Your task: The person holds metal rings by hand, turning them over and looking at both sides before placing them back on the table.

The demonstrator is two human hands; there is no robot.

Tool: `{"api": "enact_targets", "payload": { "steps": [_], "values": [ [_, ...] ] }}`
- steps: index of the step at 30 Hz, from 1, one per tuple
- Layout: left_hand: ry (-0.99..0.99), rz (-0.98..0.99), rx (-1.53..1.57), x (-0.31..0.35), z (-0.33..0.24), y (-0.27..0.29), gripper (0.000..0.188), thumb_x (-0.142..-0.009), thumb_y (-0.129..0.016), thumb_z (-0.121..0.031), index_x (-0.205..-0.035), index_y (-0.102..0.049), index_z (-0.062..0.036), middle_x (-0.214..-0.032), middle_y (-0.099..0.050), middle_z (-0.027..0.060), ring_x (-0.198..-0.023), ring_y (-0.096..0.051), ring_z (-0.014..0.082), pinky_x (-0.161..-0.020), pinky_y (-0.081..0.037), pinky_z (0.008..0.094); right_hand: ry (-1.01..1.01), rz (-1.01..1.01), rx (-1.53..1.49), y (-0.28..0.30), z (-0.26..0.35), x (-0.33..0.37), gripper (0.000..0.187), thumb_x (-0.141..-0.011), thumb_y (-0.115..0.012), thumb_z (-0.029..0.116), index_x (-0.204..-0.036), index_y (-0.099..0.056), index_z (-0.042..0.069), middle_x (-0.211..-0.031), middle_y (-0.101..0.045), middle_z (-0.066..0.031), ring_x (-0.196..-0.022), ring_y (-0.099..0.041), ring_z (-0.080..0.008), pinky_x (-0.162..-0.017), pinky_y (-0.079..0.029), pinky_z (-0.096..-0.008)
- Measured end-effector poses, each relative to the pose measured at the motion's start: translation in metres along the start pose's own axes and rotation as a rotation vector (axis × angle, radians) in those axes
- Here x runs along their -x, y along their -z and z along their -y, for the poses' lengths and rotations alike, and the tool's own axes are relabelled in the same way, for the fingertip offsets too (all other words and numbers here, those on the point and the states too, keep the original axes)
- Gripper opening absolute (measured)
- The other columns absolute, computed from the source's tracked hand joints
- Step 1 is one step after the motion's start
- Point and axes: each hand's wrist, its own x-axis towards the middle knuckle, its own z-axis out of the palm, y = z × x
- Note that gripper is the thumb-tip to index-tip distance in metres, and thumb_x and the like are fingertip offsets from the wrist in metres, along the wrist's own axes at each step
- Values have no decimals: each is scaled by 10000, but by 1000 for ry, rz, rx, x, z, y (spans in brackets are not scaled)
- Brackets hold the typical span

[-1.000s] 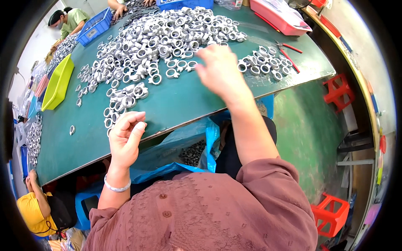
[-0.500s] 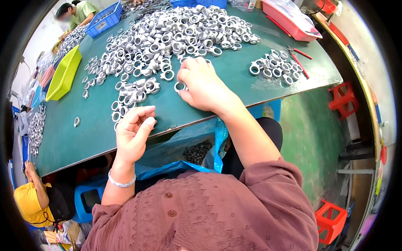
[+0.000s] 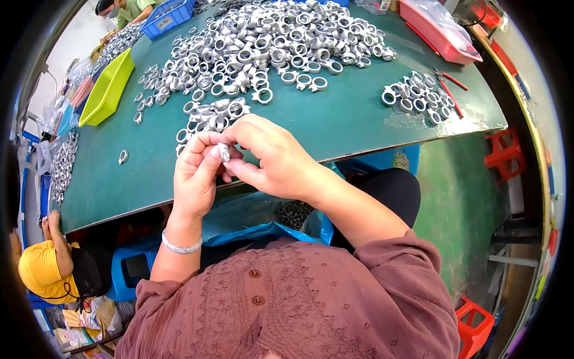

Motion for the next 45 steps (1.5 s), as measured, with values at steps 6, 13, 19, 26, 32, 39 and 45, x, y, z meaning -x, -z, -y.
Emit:
{"api": "enact_targets", "payload": {
  "steps": [6,13,19,26,32,39,45],
  "values": [
    [10,23,46,1,-1,0,153,-899,-473,-127,-1014,-488,-27,-860,-612,70,-702,-545,73,-584,-425,177,-24,-45,-45,-1,4,-1,252,-688,-651,16,-921,-558,31,-791,-529,-85,-675,-550,-204,-607,-453,-299],
    [15,49,44,2,0,0,160,-907,-457,-138,-1017,-483,-25,-879,-606,69,-721,-536,72,-605,-424,185,-37,-39,-50,0,3,0,257,-689,-663,27,-928,-569,28,-782,-539,-85,-669,-563,-193,-597,-459,-288],
    [26,26,32,3,-1,-2,156,-906,-462,-137,-1015,-499,-32,-848,-596,28,-698,-534,53,-599,-421,175,-70,-19,-93,3,0,3,261,-716,-665,49,-962,-580,30,-776,-544,-75,-656,-555,-159,-575,-448,-266],
    [-29,-45,-13,4,-2,-4,151,-888,-514,-136,-1003,-529,-39,-800,-602,1,-668,-548,44,-582,-421,166,-321,17,-380,7,1,6,198,-787,-614,33,-975,-569,-6,-779,-597,-27,-670,-536,-63,-585,-441,-221],
    [-78,-46,2,5,1,-3,197,-927,-430,-162,-1010,-529,-13,-801,-602,39,-646,-554,89,-567,-439,200,-479,12,-686,11,-1,6,167,-835,-561,21,-993,-558,-34,-801,-608,-30,-727,-550,-53,-657,-447,-196],
    [-57,-36,21,5,-2,-3,241,-937,-410,-203,-1017,-543,-18,-787,-606,27,-628,-557,81,-560,-440,189,-479,13,-730,11,-3,7,167,-837,-559,17,-996,-559,-33,-825,-612,-34,-755,-560,-64,-681,-454,-204],
    [36,60,-11,4,-8,0,194,-918,-459,-194,-951,-544,-23,-733,-610,47,-607,-565,86,-537,-435,181,-405,14,-688,13,-4,8,169,-821,-553,-26,-989,-570,-34,-855,-616,-51,-792,-573,-84,-717,-467,-222]
  ]
}}
